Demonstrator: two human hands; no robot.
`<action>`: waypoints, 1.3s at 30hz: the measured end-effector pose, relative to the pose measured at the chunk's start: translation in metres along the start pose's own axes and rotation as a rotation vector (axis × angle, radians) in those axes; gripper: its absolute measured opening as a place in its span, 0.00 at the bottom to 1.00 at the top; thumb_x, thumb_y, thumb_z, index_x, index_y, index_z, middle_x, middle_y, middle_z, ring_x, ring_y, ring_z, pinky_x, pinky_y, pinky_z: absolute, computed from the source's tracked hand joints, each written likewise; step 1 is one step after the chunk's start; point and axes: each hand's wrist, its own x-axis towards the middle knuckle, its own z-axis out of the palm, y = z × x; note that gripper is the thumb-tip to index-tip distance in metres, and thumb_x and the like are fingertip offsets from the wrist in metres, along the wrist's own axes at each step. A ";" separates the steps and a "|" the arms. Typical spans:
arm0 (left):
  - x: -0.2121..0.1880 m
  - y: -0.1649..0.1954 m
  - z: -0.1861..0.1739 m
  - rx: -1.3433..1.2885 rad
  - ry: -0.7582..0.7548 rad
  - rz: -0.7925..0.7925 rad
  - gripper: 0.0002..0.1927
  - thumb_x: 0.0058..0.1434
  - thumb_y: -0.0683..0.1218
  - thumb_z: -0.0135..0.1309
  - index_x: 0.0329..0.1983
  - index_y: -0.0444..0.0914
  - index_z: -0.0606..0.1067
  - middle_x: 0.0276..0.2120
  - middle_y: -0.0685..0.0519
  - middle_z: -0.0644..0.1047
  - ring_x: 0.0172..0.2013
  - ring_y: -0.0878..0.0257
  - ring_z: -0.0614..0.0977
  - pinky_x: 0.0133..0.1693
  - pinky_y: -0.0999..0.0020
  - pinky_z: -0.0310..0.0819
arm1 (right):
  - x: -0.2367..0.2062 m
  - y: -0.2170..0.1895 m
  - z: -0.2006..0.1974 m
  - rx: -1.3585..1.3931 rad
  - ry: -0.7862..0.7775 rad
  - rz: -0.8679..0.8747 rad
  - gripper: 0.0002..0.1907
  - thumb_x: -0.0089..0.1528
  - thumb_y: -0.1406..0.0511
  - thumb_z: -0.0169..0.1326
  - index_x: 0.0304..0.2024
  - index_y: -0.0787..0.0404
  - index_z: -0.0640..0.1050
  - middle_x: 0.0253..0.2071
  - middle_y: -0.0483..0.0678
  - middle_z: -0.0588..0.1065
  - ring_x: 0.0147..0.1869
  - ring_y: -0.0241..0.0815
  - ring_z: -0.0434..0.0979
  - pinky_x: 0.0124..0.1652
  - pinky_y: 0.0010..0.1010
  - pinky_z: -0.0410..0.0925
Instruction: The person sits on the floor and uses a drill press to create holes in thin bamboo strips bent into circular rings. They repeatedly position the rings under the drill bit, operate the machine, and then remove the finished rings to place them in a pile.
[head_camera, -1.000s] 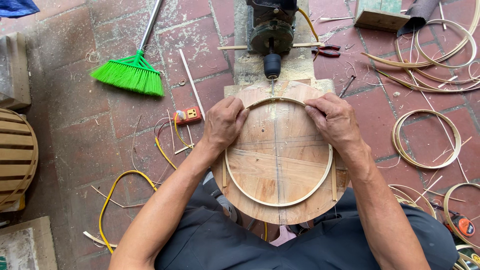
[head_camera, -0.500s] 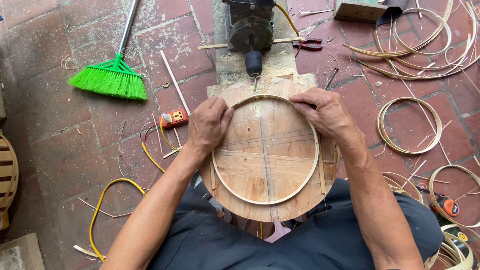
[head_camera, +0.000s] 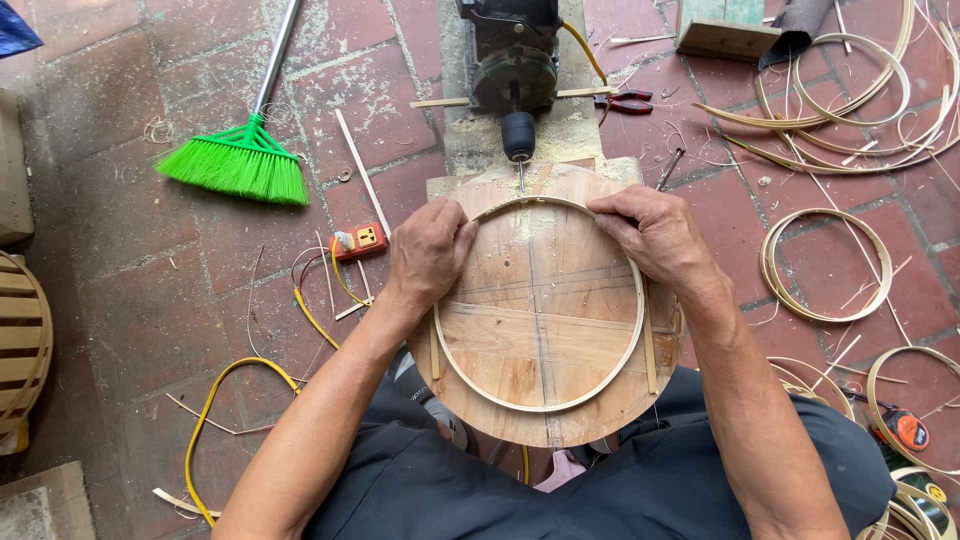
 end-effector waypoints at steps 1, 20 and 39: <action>0.000 0.000 -0.001 0.006 0.008 0.006 0.12 0.62 0.45 0.62 0.31 0.37 0.70 0.27 0.49 0.73 0.28 0.54 0.78 0.31 0.57 0.74 | 0.000 -0.001 0.000 0.009 -0.004 0.015 0.09 0.63 0.68 0.61 0.46 0.58 0.84 0.39 0.47 0.81 0.40 0.38 0.81 0.40 0.30 0.74; -0.017 -0.002 -0.014 0.052 -0.019 0.061 0.12 0.63 0.45 0.63 0.33 0.36 0.71 0.28 0.48 0.74 0.28 0.52 0.79 0.30 0.55 0.73 | -0.079 -0.071 -0.035 -0.208 -0.202 -0.194 0.10 0.57 0.64 0.65 0.41 0.57 0.84 0.40 0.49 0.81 0.37 0.47 0.82 0.37 0.36 0.75; -0.032 0.070 -0.113 -1.380 -0.114 -0.452 0.19 0.74 0.47 0.47 0.64 0.34 0.71 0.29 0.58 0.71 0.25 0.72 0.69 0.25 0.77 0.67 | -0.209 -0.141 -0.042 0.174 0.267 -0.176 0.12 0.60 0.74 0.57 0.47 0.63 0.77 0.53 0.51 0.75 0.54 0.46 0.81 0.50 0.37 0.77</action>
